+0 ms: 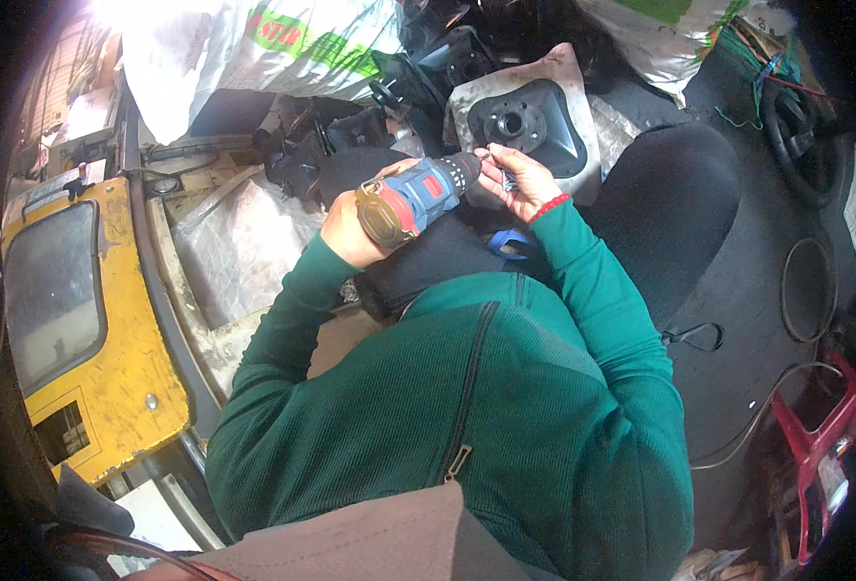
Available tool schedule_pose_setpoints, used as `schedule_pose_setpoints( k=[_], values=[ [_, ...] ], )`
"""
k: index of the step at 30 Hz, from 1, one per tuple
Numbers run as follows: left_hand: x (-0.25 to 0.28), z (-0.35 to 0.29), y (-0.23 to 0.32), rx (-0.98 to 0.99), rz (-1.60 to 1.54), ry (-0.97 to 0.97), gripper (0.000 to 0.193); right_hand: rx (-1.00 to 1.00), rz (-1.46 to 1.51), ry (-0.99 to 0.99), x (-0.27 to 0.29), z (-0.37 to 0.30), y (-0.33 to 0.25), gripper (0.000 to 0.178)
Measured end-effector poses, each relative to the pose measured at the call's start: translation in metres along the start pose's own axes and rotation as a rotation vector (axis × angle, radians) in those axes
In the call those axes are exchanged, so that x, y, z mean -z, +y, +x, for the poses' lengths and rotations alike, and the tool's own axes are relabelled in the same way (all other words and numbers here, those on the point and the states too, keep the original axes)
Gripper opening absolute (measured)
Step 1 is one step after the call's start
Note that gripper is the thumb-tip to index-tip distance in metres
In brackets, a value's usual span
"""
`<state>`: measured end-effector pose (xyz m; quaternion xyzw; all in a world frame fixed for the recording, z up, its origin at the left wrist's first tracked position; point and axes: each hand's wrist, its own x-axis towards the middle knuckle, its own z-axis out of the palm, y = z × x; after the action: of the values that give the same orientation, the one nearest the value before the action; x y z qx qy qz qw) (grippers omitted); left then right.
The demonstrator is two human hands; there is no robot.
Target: The person sits on the floor and uses a cordless drill to fasten screws into black plastic parts. They repeatedly retrieve parts from white sacks, position them on a cloth, drill, and return them to the sacks.
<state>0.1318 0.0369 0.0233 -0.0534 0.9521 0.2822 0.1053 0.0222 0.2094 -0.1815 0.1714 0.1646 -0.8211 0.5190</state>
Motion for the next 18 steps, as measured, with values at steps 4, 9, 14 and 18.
schedule_pose_setpoints(
  k=[4,9,14,18],
  values=[
    [0.001,0.001,-0.004,0.004,0.055,-0.044,0.041,0.025,-0.04,0.029,-0.006,-0.004,-0.002,0.018],
    [-0.002,0.007,-0.008,0.073,-0.141,0.029,0.041,0.029,0.017,-0.045,0.0,0.002,0.004,0.02],
    [-0.007,0.014,-0.003,0.164,-0.211,-0.011,0.038,-0.013,0.068,-0.086,-0.004,-0.004,0.012,0.028],
    [-0.007,0.029,-0.008,0.19,-0.129,-0.075,0.037,0.052,-0.13,0.269,0.01,-0.016,0.02,0.029]
  ],
)
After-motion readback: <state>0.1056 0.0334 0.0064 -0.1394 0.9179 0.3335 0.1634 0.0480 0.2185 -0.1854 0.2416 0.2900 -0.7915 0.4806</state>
